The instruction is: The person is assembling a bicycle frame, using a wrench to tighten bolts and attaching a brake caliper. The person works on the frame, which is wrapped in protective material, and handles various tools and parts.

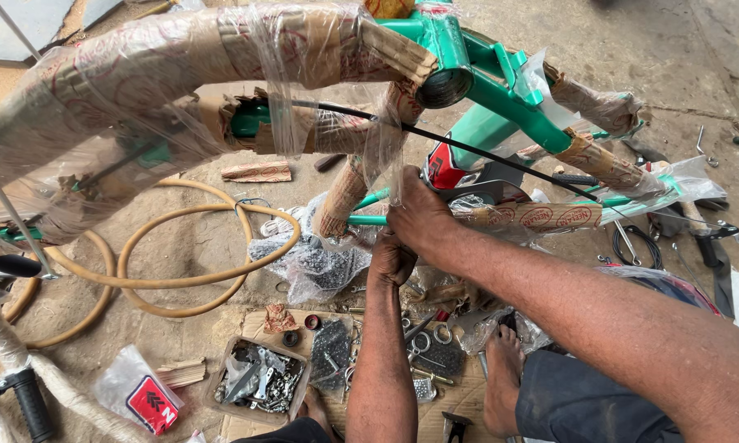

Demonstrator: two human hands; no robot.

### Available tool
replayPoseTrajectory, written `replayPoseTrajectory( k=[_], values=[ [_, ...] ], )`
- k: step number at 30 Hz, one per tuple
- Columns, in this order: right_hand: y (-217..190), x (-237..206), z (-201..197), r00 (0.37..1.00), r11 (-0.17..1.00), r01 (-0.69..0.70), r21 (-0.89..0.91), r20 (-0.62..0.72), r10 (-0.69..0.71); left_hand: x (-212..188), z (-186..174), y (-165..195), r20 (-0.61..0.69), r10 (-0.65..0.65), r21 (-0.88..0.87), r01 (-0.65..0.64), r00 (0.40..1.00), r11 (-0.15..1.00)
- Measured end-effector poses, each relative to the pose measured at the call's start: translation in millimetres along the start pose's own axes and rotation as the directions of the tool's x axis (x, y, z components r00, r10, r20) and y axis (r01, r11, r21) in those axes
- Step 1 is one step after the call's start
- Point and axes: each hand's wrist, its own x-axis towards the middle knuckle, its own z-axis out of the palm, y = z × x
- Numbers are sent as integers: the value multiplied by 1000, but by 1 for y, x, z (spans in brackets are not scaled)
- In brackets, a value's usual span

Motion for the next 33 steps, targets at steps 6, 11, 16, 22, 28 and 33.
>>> replayPoseTrajectory(
  k=[6, 11, 16, 22, 28, 33],
  values=[
    [-1, 5, -6, 1000, 998, -16, 58, 7, 16, -9, 19, 7, -45, -33, -4, 33, 998, 999],
    [0, 6, -4, 999, 996, -7, 85, 41, 3, -4, 8, 2, 21, -5, 13, 5, 1000, 1000],
    [0, 11, 2, 999, 999, 6, 37, 39, -7, 4, -7, -3, 41, 24, -40, -22, 999, 999],
    [-4, 14, 7, 996, 999, -45, -23, -82, 43, 3, -7, -1, -11, -8, -44, 7, 1000, 999],
    [5, 4, -3, 993, 998, -64, 26, -100, 67, 2, -5, 4, 106, 25, -89, -15, 994, 996],
    [7, 1, -15, 999, 996, -49, 70, -1, 49, -3, 1, 6, -113, -28, 24, 31, 993, 999]
  ],
)
